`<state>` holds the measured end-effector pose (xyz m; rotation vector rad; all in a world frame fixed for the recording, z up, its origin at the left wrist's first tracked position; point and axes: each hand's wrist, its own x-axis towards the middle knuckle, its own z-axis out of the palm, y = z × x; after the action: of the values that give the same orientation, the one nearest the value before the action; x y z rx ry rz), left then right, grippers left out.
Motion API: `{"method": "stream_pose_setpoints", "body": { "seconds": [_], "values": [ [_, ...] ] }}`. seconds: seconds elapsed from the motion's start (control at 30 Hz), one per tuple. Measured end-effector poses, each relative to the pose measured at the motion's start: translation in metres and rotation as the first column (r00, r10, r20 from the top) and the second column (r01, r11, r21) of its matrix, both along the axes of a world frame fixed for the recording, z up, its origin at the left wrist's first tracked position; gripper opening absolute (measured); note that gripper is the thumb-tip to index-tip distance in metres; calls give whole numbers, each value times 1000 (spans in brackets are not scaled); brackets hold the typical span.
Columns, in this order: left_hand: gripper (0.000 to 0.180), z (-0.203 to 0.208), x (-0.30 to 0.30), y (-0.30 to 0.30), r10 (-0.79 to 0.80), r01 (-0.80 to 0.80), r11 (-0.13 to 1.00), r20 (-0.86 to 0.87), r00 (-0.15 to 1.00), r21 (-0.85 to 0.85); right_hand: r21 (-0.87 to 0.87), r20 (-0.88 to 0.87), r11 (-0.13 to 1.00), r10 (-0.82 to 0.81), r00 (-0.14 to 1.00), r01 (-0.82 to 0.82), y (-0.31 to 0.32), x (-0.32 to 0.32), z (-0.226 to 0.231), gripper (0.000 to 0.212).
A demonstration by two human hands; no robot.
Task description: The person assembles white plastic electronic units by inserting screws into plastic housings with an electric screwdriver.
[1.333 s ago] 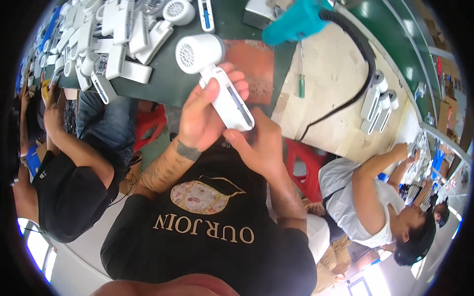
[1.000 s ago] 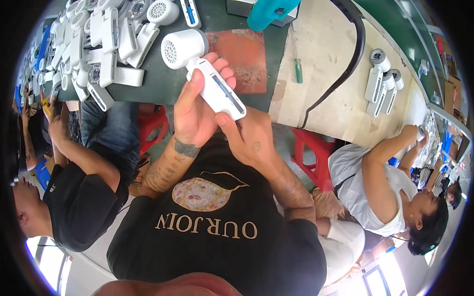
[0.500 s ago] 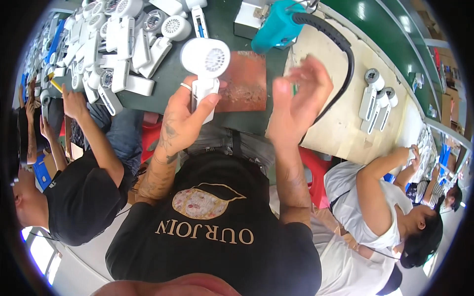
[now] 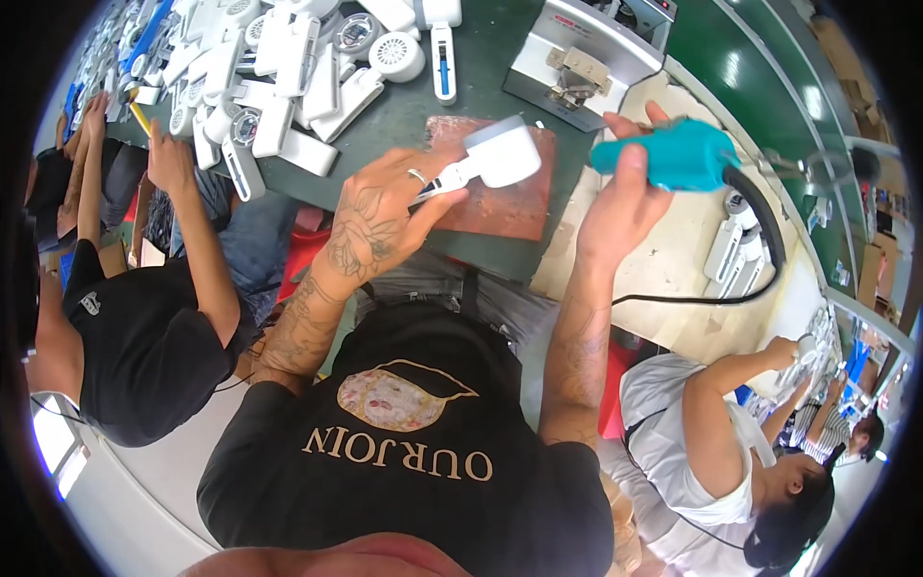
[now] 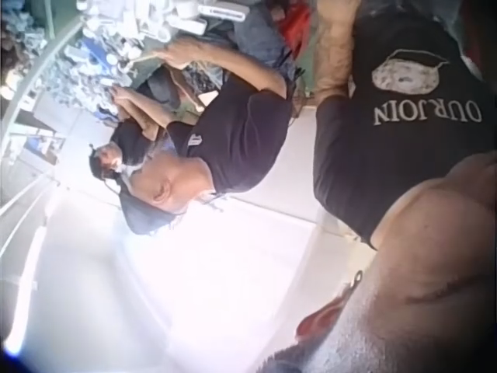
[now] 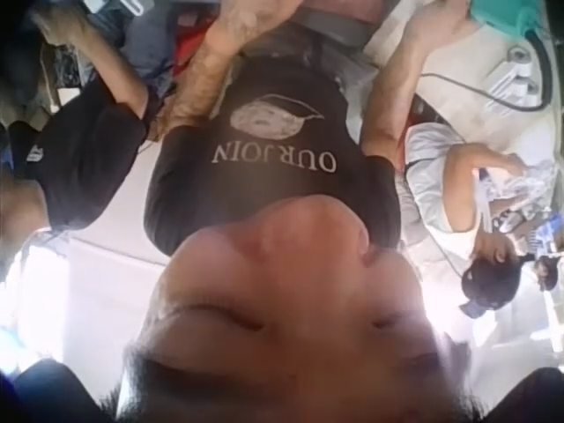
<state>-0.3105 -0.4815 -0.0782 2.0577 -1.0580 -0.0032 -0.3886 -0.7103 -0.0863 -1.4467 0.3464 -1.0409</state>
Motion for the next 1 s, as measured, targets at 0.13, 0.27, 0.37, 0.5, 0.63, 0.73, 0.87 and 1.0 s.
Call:
{"method": "stream_pose_setpoints", "body": {
  "seconds": [0.13,0.27,0.37,0.5,0.63,0.73,0.87,1.0],
  "values": [
    [33,1,4,-23,-138,138,990,-1,990,23,24,-64,998,-56,996,58,-13,-32,-2,64],
    [35,-8,13,-46,-253,253,967,9,967,33,47,-188,989,-128,974,139,-13,-65,-1,61],
    [34,-28,19,-62,-266,273,961,128,955,-43,121,-100,965,-221,970,232,-4,-58,22,70],
    [34,-35,30,-75,-350,358,933,155,924,-28,173,44,984,-50,998,42,-12,-47,56,77],
    [37,-28,30,-72,-387,383,922,185,903,58,-10,53,1000,-9,999,9,-10,5,63,76],
    [41,-35,27,-69,-326,322,945,245,913,56,-73,38,996,64,997,-61,-8,45,57,72],
    [44,-38,25,-68,-276,280,960,187,943,1,-55,126,994,103,987,-96,-18,72,46,48],
    [45,-39,22,-69,-247,251,968,177,953,-1,-118,94,990,95,991,-83,-20,84,34,40]
  ]
}}
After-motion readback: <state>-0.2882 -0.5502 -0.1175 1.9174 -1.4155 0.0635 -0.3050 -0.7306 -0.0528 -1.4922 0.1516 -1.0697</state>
